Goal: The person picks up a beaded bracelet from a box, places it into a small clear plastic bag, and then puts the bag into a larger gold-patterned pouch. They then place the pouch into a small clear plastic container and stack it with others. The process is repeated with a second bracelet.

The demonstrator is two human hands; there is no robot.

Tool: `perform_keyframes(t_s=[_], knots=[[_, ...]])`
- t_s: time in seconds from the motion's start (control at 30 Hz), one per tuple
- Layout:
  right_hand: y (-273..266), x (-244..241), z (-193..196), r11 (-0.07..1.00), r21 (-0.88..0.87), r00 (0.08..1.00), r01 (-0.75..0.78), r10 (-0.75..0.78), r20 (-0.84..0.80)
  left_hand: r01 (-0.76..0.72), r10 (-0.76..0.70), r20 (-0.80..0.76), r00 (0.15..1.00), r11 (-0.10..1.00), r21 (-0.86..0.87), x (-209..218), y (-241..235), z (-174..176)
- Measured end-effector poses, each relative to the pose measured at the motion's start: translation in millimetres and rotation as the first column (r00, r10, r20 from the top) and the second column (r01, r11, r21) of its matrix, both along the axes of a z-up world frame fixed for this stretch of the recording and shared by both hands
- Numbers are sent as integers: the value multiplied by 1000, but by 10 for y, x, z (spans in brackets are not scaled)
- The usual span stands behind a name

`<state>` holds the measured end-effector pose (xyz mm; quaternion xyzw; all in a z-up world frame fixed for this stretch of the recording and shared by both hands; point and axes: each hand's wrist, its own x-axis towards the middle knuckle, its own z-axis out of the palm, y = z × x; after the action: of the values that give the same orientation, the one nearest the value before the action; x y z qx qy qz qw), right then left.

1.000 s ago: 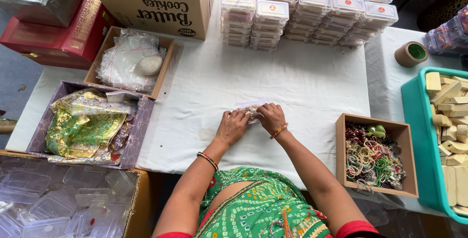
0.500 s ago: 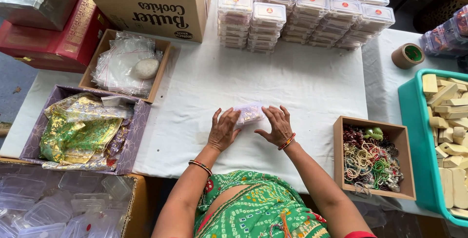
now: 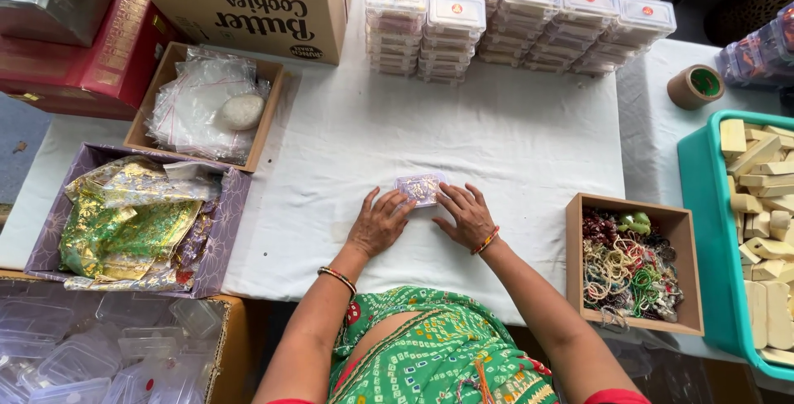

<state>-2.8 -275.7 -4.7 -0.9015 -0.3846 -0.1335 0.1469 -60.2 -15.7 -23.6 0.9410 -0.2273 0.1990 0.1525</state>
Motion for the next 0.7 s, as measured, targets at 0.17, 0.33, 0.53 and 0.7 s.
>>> perform_keyframes(t_s=[0.17,0.33,0.53,0.7], knots=[[-38,-133,-5,1000,-1,994,13,-13,-105,-9,8,25,1000,999,39,-93,-27,-28],[22,-108,136,996,88,999,18,-14,-44,-22,21,20,1000,998,67,-40,-1,-46],[34,170,-43,997,37,996,65,-63,-70,-5,5,-8,1000,1000,28,-41,3,-4],[141,170,-193,998,-29,989,52,-56,-138,-6,6,2,1000,1000,24,-16,25,-3]])
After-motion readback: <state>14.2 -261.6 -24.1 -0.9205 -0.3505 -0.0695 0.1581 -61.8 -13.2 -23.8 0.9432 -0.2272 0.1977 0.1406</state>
